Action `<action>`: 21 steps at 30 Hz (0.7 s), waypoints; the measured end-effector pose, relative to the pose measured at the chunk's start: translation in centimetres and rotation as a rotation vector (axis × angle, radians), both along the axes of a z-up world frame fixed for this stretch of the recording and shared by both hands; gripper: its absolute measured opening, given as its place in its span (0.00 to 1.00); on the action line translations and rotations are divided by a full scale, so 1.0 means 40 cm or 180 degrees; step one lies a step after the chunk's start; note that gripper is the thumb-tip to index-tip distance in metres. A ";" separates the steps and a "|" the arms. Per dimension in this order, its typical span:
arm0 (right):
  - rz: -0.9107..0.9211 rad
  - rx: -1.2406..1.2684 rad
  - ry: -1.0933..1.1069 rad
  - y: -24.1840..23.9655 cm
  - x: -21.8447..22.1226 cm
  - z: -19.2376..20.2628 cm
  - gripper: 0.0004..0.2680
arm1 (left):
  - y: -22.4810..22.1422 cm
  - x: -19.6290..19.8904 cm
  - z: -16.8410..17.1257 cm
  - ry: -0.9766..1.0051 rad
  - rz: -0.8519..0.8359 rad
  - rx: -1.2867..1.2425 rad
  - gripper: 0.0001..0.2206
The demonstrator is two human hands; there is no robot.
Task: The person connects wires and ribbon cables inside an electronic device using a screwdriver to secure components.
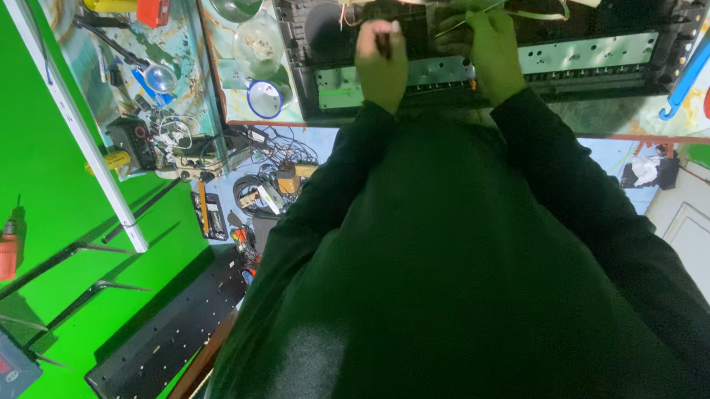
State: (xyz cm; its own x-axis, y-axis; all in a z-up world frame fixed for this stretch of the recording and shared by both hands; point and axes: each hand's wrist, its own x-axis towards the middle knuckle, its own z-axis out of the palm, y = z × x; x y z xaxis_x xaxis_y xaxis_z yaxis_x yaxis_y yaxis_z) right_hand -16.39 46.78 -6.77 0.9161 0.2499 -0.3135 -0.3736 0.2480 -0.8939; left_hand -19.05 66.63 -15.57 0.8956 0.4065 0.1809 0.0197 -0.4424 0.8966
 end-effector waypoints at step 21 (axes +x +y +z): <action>0.0504 -0.2496 -0.2700 -0.136 -0.051 0.021 0.02 | -0.151 0.018 0.021 0.0809 0.0018 0.1464 0.31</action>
